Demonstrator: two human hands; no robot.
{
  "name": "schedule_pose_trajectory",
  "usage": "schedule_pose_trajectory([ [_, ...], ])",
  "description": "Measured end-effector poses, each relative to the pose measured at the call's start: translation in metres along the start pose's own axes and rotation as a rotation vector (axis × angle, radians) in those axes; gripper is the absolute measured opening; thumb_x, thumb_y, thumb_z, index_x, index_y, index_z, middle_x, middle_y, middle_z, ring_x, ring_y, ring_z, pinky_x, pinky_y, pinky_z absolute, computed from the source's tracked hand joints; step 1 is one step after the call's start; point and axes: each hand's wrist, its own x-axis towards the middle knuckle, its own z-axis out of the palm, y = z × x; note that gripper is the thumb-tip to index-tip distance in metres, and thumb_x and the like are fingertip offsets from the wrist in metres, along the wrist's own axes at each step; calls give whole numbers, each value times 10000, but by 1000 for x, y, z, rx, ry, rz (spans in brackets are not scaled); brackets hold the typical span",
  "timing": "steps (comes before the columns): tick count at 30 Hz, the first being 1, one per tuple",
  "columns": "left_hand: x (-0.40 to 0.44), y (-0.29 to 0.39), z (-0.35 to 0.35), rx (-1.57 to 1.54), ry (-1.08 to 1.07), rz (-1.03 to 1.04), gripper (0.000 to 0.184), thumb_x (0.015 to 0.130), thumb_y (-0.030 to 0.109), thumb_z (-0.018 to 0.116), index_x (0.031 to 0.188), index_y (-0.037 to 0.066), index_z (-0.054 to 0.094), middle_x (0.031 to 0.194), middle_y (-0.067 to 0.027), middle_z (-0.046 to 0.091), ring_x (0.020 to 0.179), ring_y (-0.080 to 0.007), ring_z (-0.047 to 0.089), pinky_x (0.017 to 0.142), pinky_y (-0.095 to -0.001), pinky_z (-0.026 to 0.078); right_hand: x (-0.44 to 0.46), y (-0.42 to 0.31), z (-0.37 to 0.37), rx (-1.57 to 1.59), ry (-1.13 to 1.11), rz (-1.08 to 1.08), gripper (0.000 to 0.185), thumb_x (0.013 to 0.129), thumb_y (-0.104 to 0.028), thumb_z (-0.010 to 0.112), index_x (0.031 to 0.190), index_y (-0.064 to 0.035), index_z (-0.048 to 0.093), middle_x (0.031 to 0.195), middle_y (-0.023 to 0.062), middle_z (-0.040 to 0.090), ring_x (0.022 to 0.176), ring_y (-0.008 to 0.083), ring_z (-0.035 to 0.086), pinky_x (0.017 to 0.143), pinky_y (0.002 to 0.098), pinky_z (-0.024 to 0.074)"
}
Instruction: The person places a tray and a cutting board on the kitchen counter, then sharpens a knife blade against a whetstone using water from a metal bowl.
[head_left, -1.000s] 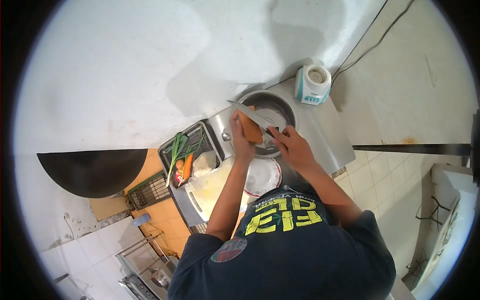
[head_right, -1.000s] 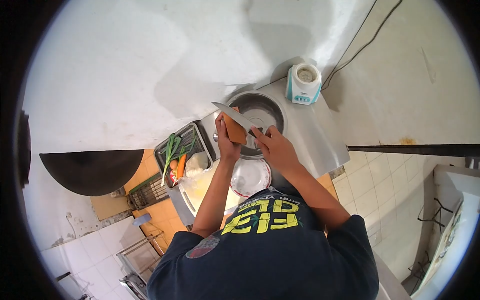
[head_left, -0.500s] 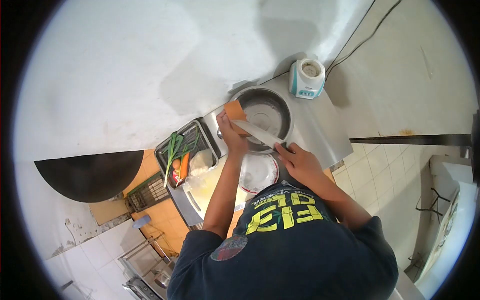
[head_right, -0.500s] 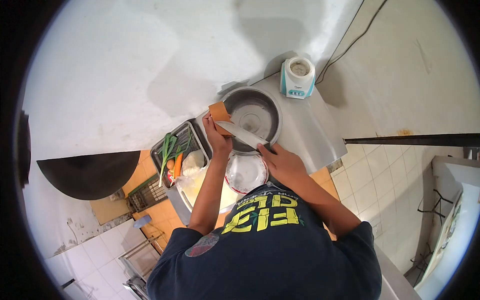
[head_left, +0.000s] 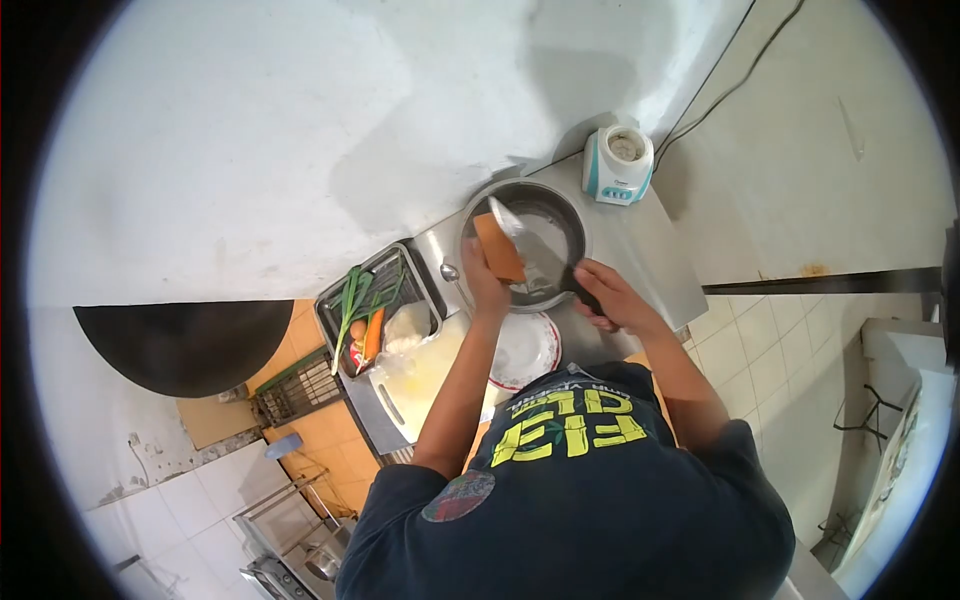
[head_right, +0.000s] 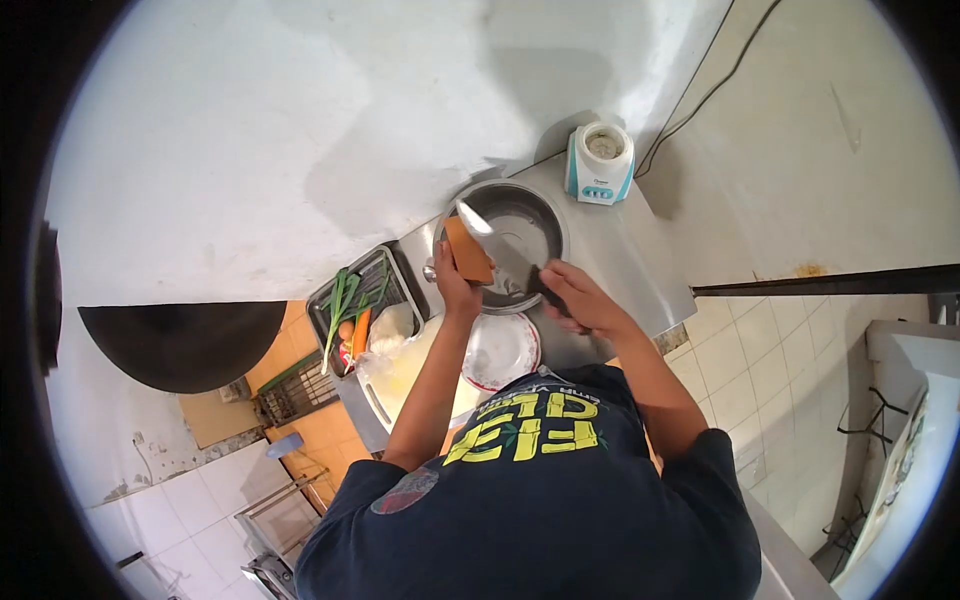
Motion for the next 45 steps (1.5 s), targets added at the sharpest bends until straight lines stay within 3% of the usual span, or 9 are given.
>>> schedule_pose_trajectory([
  [6, 6, -15, -17, 142, -9, 121, 201, 1088, 283, 353, 1047, 129, 475, 961, -9, 530, 885, -101, 587, 782, -289, 505, 41, -4, 29, -7, -62, -32, 292, 1068, -408, 440, 1013, -124, 479, 650, -3, 492, 406, 45, 355, 347, 210, 265],
  [9, 2, -2, -8, 38, 53, 93, 195, 1086, 271, 352, 1007, 131, 464, 914, -4, 511, 844, -105, 577, 760, -290, 501, 37, -2, 28, -29, -75, 14, 305, 1069, -425, 431, 1007, -129, 467, 645, -3, 486, 409, 43, 349, 345, 209, 266],
  [11, 8, -5, -17, 235, 31, 211, 201, 1086, 272, 351, 979, 134, 450, 884, -4, 507, 840, -98, 574, 763, -289, 500, 30, 3, 21, -16, -88, 27, 302, 1069, -407, 433, 1019, -113, 484, 644, 1, 492, 403, 49, 362, 340, 211, 266],
  [20, 10, 12, -6, 57, 24, 120, 274, 1089, 327, 328, 962, 105, 429, 865, -116, 608, 611, -216, 615, 508, -339, 525, -37, 8, -20, -218, 90, 150, 264, 1051, -367, 495, 1035, -106, 533, 634, 26, 522, 427, 55, 377, 377, 240, 308],
  [23, 14, 14, -11, 55, -16, 68, 274, 1090, 335, 313, 1024, 104, 444, 920, -145, 644, 637, -231, 638, 513, -346, 534, -31, 28, -33, -590, 321, -150, 257, 1030, -342, 535, 1061, -90, 573, 654, 93, 592, 473, 164, 517, 469, 308, 423],
  [26, 9, 12, -8, 23, -44, 35, 304, 1087, 354, 305, 1153, 108, 473, 980, -147, 644, 697, -226, 645, 541, -344, 538, -21, 6, -1, -881, 536, -394, 262, 988, -274, 604, 1134, -57, 604, 768, 133, 652, 682, 253, 647, 649, 368, 497],
  [29, 5, 2, 1, -37, -31, 7, 343, 1086, 362, 303, 1261, 120, 472, 1042, -140, 632, 725, -219, 634, 558, -337, 536, 6, 6, 20, -1020, 639, -731, 319, 945, -262, 651, 1193, -68, 601, 905, 142, 669, 780, 343, 660, 688, 413, 520],
  [33, -1, 4, -3, -74, -113, -35, 390, 1085, 403, 317, 1336, 133, 446, 1086, -58, 608, 899, -157, 623, 645, -297, 553, 26, -1, 47, -1158, 564, -613, 308, 945, -262, 625, 1202, -91, 607, 973, 118, 628, 806, 352, 658, 679, 438, 536],
  [45, 10, -2, -7, -89, 71, -15, 283, 1088, 321, 289, 1165, 148, 499, 995, -47, 602, 798, -185, 626, 616, -351, 532, -1, 20, 47, -1334, 436, -456, 358, 989, -298, 537, 1257, -69, 596, 942, 116, 634, 790, 331, 672, 652, 449, 553],
])
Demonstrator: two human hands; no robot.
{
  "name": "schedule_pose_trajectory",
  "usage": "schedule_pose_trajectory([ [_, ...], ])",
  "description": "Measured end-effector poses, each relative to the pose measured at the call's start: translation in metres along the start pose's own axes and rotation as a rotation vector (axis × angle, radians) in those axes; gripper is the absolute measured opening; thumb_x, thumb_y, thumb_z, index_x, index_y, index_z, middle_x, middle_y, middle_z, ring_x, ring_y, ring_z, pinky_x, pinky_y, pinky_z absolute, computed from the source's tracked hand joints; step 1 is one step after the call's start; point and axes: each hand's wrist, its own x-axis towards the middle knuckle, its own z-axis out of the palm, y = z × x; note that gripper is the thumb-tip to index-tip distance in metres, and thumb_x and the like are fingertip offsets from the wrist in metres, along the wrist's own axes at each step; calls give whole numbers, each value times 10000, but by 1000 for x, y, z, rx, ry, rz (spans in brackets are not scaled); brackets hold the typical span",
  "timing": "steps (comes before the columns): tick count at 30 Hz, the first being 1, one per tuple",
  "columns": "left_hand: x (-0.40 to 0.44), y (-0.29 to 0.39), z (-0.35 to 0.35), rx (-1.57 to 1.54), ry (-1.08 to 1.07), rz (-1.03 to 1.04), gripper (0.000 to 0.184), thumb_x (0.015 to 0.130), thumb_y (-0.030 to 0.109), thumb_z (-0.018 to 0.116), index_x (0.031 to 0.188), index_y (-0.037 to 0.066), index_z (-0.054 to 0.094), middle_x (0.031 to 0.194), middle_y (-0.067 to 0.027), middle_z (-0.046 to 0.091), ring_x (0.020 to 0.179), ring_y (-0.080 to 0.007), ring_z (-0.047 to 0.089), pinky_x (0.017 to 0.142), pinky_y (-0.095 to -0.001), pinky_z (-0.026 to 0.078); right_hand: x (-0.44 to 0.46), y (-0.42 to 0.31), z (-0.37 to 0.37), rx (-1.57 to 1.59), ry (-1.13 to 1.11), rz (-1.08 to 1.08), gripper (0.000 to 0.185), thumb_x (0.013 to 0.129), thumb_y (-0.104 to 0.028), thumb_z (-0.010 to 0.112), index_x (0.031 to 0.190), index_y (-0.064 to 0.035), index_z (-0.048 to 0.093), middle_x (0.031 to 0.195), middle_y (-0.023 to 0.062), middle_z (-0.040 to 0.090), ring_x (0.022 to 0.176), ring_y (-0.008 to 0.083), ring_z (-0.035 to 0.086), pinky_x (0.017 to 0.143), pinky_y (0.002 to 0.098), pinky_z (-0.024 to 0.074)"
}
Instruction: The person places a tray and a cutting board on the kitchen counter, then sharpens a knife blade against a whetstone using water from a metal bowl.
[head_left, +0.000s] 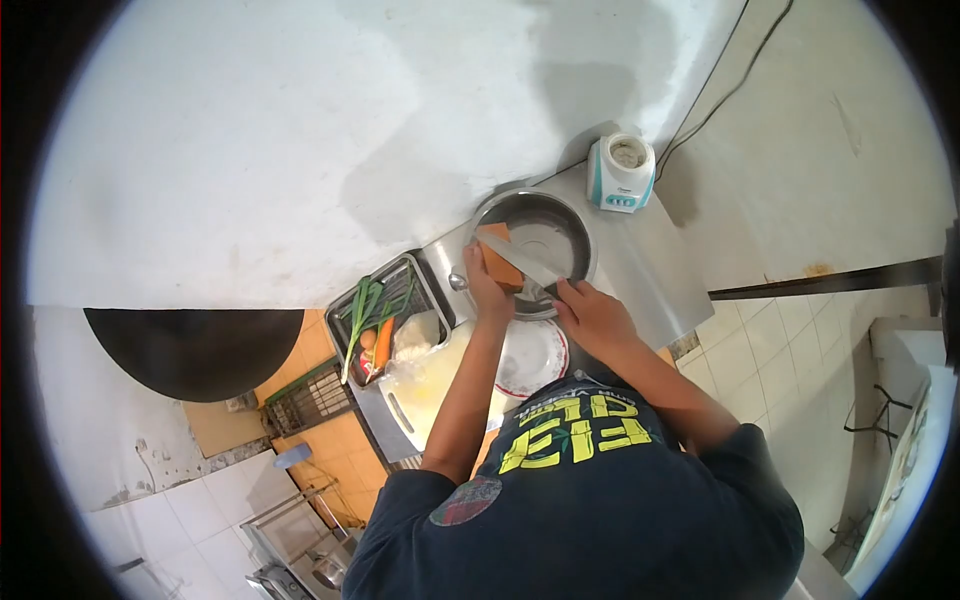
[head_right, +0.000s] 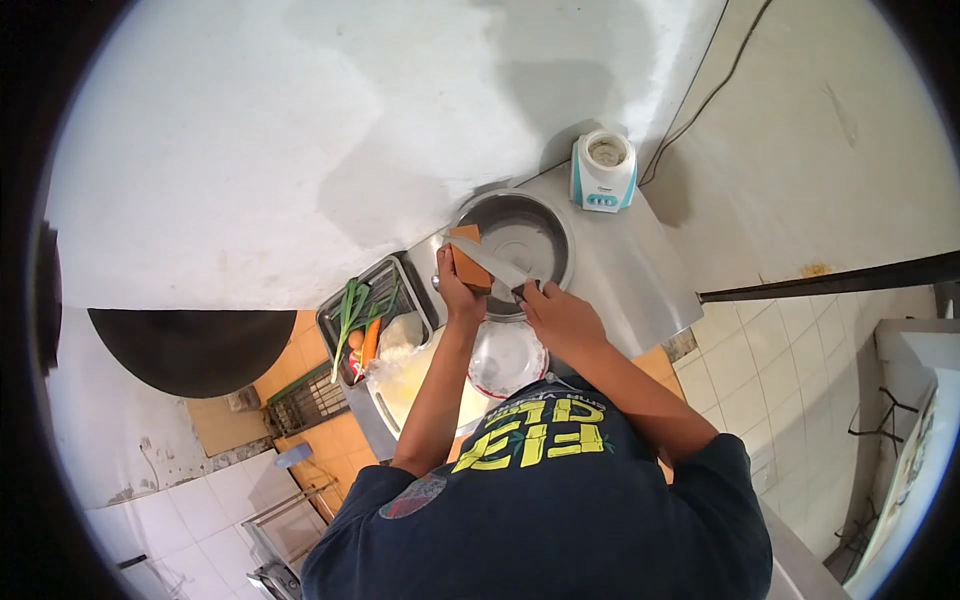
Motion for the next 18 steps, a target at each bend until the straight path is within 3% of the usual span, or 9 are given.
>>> schedule_pose_trajectory([
  [6, 10, -3, -3, -9, 53, 102, 262, 1085, 307, 310, 1140, 130, 494, 1019, -67, 605, 870, -199, 632, 740, -343, 529, -40, 6, -24, 32, -21, -10, 354, 965, -303, 575, 1225, -66, 607, 911, 150, 641, 809, 335, 671, 658, 458, 546],
  [9, 11, 8, -6, 99, -29, 149, 309, 1069, 377, 337, 1132, 109, 476, 977, -60, 580, 822, -174, 606, 671, -336, 518, -52, 26, -37, 197, 111, -153, 331, 964, -283, 573, 1204, -58, 610, 827, 174, 657, 775, 360, 661, 643, 443, 532],
  [12, 12, 17, -16, 74, -99, 76, 346, 1065, 416, 338, 1119, 105, 480, 950, -71, 593, 790, -166, 602, 662, -336, 520, -47, 20, -91, 332, -172, 3, 248, 1002, -267, 542, 1101, -49, 607, 682, 129, 645, 594, 291, 639, 535, 369, 488],
  [15, 16, 9, -29, 47, -215, 42, 366, 1069, 431, 328, 1156, 111, 484, 987, -70, 600, 813, -168, 610, 674, -333, 527, -22, 11, -99, 865, -309, 345, 254, 1041, -303, 512, 996, -61, 575, 580, 51, 566, 447, 157, 536, 445, 284, 410],
  [16, 10, 11, -20, 18, -180, -4, 367, 1072, 429, 324, 1174, 115, 484, 999, -66, 599, 830, -167, 611, 682, -328, 528, -13, 14, -89, 999, -290, 308, 295, 1058, -360, 483, 945, -92, 531, 586, -4, 512, 434, 56, 453, 388, 234, 342],
  [18, -5, 10, -5, -37, -102, -90, 372, 1078, 427, 317, 1210, 122, 484, 1022, -58, 596, 864, -166, 614, 699, -318, 529, 7, 17, -59, 1045, -263, 310, 300, 1052, -367, 497, 959, -85, 540, 581, -2, 510, 423, 69, 449, 384, 238, 344],
])
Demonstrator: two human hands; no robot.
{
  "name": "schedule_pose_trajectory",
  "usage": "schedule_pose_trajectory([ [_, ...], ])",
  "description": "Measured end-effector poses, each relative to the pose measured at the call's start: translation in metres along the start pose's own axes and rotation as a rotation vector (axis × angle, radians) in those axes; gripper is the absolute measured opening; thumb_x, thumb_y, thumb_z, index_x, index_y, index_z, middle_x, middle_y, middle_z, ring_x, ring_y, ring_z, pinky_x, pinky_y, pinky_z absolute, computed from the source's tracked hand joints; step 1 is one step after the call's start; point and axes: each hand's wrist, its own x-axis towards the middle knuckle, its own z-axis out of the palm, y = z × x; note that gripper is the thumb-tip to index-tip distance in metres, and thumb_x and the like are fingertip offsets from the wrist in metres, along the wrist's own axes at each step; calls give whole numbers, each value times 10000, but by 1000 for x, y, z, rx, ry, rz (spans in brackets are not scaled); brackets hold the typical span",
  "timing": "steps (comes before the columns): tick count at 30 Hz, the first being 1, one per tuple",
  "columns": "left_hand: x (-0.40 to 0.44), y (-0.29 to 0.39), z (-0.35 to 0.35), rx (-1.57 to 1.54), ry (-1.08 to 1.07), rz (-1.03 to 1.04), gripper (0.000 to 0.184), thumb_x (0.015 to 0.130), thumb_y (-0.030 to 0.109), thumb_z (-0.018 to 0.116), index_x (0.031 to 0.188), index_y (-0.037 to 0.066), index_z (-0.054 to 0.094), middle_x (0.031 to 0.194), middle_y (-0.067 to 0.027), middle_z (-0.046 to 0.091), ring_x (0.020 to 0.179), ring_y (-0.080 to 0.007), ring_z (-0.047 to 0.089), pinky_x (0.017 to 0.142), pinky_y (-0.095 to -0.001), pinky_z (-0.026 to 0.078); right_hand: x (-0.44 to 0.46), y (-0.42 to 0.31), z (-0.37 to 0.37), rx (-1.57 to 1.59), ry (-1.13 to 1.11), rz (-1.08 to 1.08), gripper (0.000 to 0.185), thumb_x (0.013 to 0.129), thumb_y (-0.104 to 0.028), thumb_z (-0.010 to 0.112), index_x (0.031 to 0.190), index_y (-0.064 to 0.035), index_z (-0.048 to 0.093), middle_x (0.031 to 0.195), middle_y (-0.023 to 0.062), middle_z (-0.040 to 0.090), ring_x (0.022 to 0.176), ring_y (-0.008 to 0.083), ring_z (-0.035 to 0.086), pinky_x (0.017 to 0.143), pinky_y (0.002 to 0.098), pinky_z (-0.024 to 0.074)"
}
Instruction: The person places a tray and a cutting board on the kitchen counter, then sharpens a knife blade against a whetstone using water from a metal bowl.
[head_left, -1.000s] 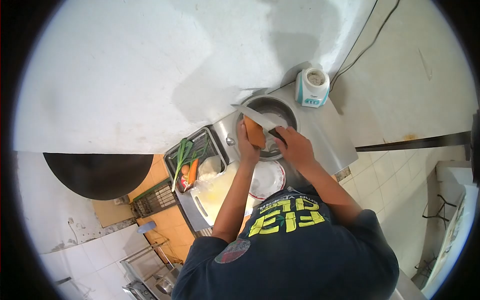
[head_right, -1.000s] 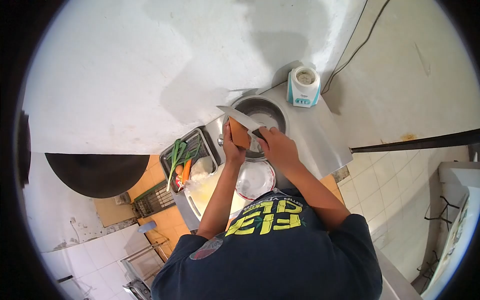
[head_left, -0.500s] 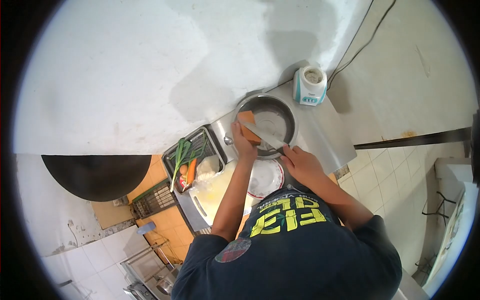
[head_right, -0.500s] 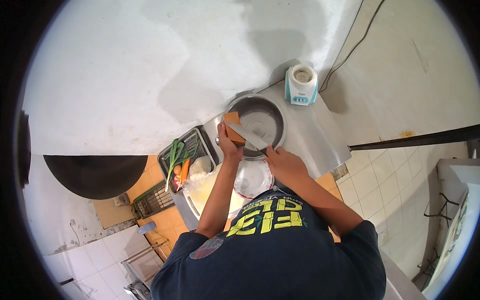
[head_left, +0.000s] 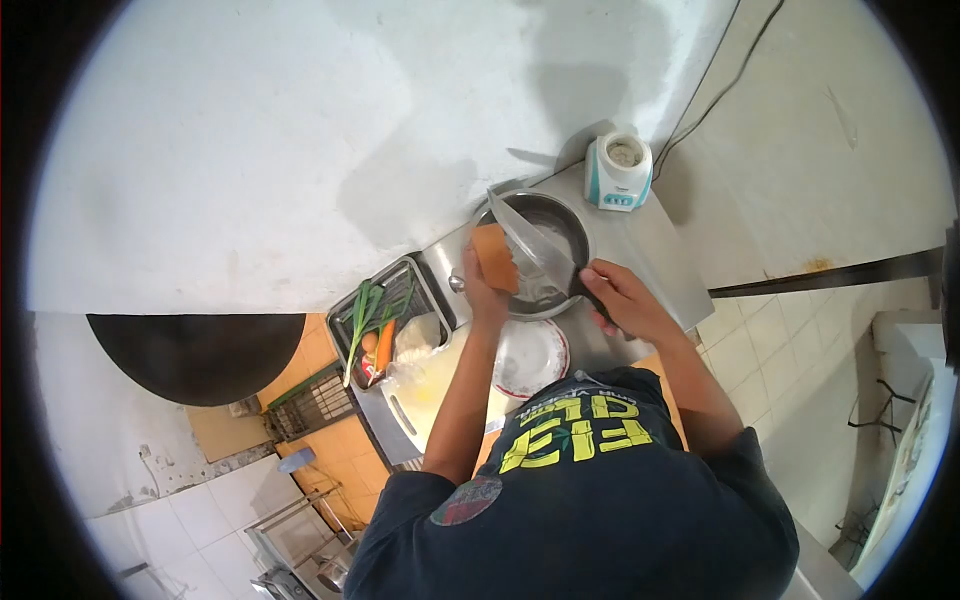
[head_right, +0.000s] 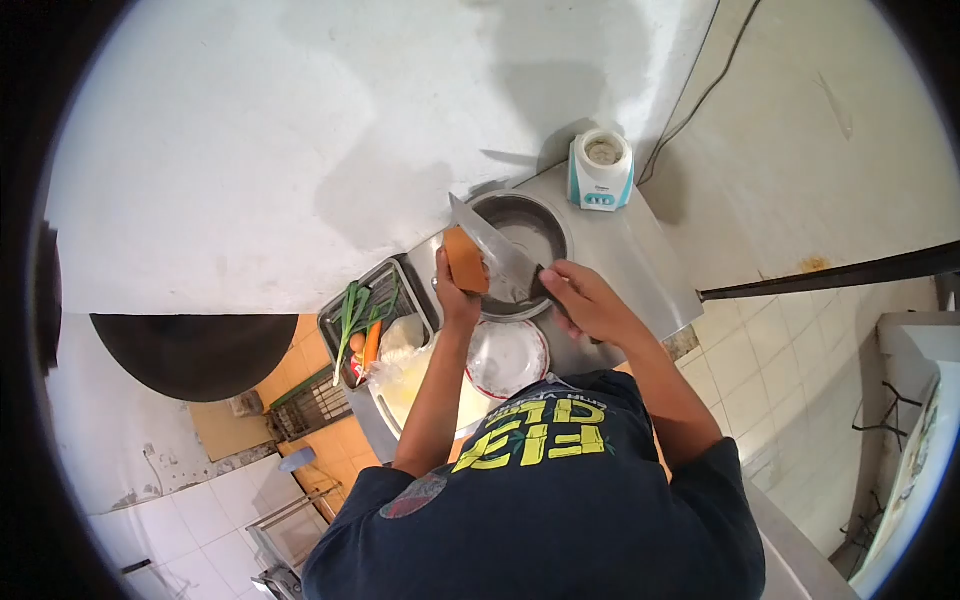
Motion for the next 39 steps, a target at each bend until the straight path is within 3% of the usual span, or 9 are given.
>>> schedule_pose_trajectory([
  [3, -9, -5, 4, 92, -105, 52, 363, 1086, 405, 304, 1245, 131, 481, 1072, -51, 596, 916, -162, 610, 726, -322, 533, 36, 9, 23, 24, 22, 1, 310, 1042, -375, 519, 969, -76, 547, 578, -2, 509, 419, 74, 449, 375, 244, 343],
  [10, -12, -3, 9, 79, -32, 82, 334, 1090, 344, 296, 1280, 143, 483, 1158, -40, 594, 1073, -165, 604, 862, -323, 534, 61, 34, 45, -55, 12, -40, 329, 1027, -364, 555, 965, -41, 567, 553, 18, 505, 435, 89, 481, 396, 278, 381],
  [19, -12, 0, 2, 85, 10, 119, 240, 1084, 288, 320, 1109, 139, 507, 1025, -17, 578, 917, -129, 615, 764, -313, 539, 4, 25, 23, -251, -13, 117, 334, 1009, -346, 573, 1007, -16, 621, 556, 47, 532, 437, 109, 490, 422, 309, 394],
  [25, -8, -2, -5, 172, -47, 115, 288, 1076, 367, 327, 1117, 128, 483, 925, -65, 597, 713, -173, 617, 582, -298, 530, -35, 39, -1, -418, 41, 89, 369, 991, -370, 584, 1000, -4, 620, 582, 121, 589, 458, 189, 556, 499, 350, 440],
  [28, -5, 13, -2, 144, -18, 186, 261, 1084, 327, 314, 1118, 125, 476, 923, -103, 626, 708, -203, 628, 598, -331, 533, -47, 59, -17, -512, 58, 112, 349, 990, -351, 569, 1059, -10, 600, 631, 160, 625, 548, 301, 626, 574, 413, 482],
  [31, -2, 19, 0, 145, 9, 200, 292, 1083, 363, 313, 1119, 121, 472, 936, -112, 629, 687, -208, 622, 594, -342, 533, -43, 63, -10, -810, 336, -102, 316, 983, -307, 558, 1135, -30, 567, 771, 179, 667, 739, 382, 665, 669, 472, 507],
  [34, -8, 9, 1, 131, -1, 149, 316, 1084, 381, 305, 1141, 119, 472, 937, -118, 627, 709, -214, 626, 598, -347, 535, -17, 49, 10, -718, 408, -256, 310, 967, -250, 558, 1203, -52, 527, 987, 187, 661, 901, 430, 636, 753, 520, 505],
  [37, -12, -6, 2, 136, 4, 118, 326, 1085, 381, 300, 1186, 122, 470, 959, -123, 625, 749, -215, 628, 613, -346, 536, 14, 36, 31, -750, 441, -481, 302, 952, -191, 583, 1210, -39, 545, 1122, 181, 623, 914, 433, 634, 798, 467, 516],
  [39, -14, -12, 4, 127, -2, 108, 335, 1087, 373, 294, 1226, 122, 468, 1009, -116, 618, 801, -208, 628, 637, -347, 539, 31, 31, 41, -797, 404, -489, 318, 942, -172, 586, 1232, -48, 547, 1114, 161, 603, 891, 413, 639, 784, 464, 526],
])
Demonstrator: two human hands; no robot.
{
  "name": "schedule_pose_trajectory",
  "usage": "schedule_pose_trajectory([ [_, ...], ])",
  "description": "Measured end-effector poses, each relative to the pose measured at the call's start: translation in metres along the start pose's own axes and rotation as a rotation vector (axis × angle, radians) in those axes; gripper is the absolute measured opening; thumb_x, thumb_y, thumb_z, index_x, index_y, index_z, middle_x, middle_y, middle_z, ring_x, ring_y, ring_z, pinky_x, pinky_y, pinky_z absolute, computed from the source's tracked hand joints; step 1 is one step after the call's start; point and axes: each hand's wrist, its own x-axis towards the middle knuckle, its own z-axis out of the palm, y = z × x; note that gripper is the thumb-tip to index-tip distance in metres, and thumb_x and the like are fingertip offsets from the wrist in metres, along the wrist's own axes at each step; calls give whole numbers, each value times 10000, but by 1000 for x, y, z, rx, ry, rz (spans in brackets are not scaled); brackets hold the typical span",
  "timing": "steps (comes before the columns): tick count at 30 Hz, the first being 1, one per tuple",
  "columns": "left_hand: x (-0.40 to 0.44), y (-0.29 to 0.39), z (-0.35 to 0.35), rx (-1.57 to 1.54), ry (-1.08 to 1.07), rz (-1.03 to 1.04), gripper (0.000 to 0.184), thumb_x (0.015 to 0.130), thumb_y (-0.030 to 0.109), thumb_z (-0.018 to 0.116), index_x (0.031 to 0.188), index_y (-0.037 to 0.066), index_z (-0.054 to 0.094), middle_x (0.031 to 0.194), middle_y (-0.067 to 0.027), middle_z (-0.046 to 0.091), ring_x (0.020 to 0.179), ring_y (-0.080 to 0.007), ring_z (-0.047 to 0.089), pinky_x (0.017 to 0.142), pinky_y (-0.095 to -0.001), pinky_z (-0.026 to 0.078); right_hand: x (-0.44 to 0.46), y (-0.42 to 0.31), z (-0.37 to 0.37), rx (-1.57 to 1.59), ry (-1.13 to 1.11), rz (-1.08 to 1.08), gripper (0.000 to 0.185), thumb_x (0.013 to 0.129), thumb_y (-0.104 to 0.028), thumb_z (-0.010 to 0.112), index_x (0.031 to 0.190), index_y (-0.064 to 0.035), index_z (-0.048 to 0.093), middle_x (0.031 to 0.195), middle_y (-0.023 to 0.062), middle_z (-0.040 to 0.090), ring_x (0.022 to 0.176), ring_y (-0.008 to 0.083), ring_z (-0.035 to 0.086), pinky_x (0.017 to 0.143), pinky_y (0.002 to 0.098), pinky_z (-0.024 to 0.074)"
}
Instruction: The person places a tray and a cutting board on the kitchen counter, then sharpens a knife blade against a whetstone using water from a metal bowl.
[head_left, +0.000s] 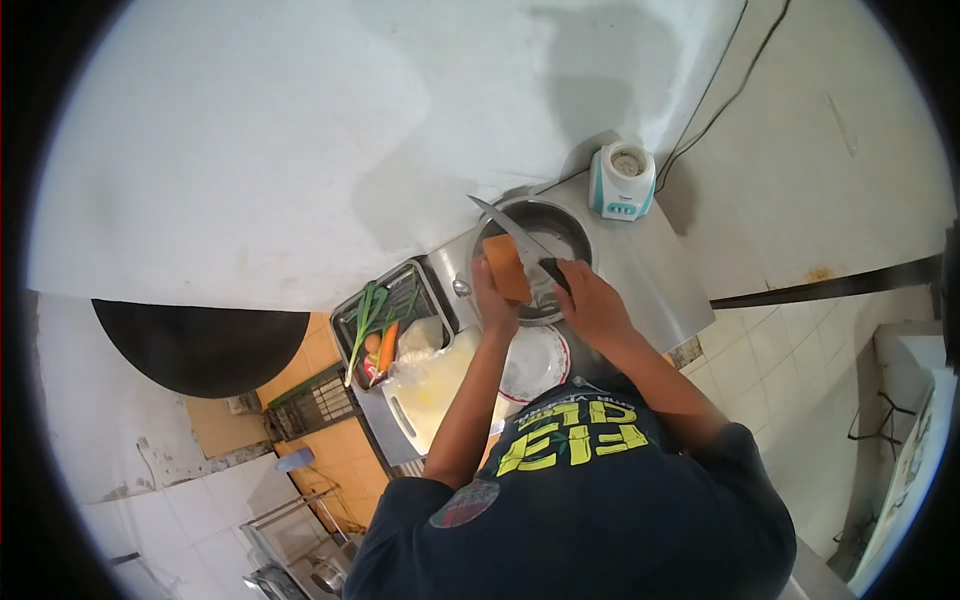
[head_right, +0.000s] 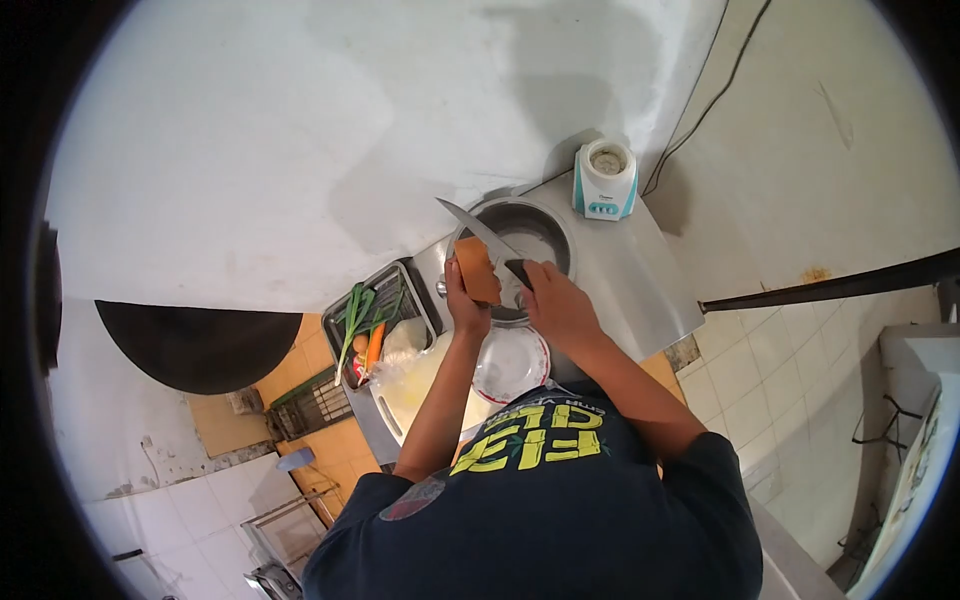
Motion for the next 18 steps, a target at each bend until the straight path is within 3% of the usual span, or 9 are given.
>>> schedule_pose_trajectory([
  [5, 11, -6, 1, 2, 53, 78, 303, 1092, 338, 291, 1217, 132, 473, 1093, -74, 605, 883, -171, 617, 710, -332, 543, 9, -11, 5, -114, -124, 2, 387, 920, -162, 604, 1292, -71, 546, 1053, 133, 576, 844, 368, 646, 710, 452, 541],
  [11, 8, 2, 9, 38, 15, 89, 298, 1092, 352, 303, 1152, 112, 469, 1054, -42, 526, 977, -152, 576, 869, -333, 493, -18, 0, 6, -98, -166, -32, 404, 911, -173, 625, 1299, -82, 561, 1016, 119, 579, 812, 357, 647, 670, 448, 539],
  [18, 17, -8, 4, 26, 87, 101, 268, 1085, 339, 321, 1096, 113, 465, 1015, -47, 539, 937, -163, 586, 819, -338, 505, -57, 8, -16, -114, -181, -72, 385, 924, -167, 584, 1298, -84, 544, 956, 120, 580, 784, 340, 646, 647, 455, 532],
])
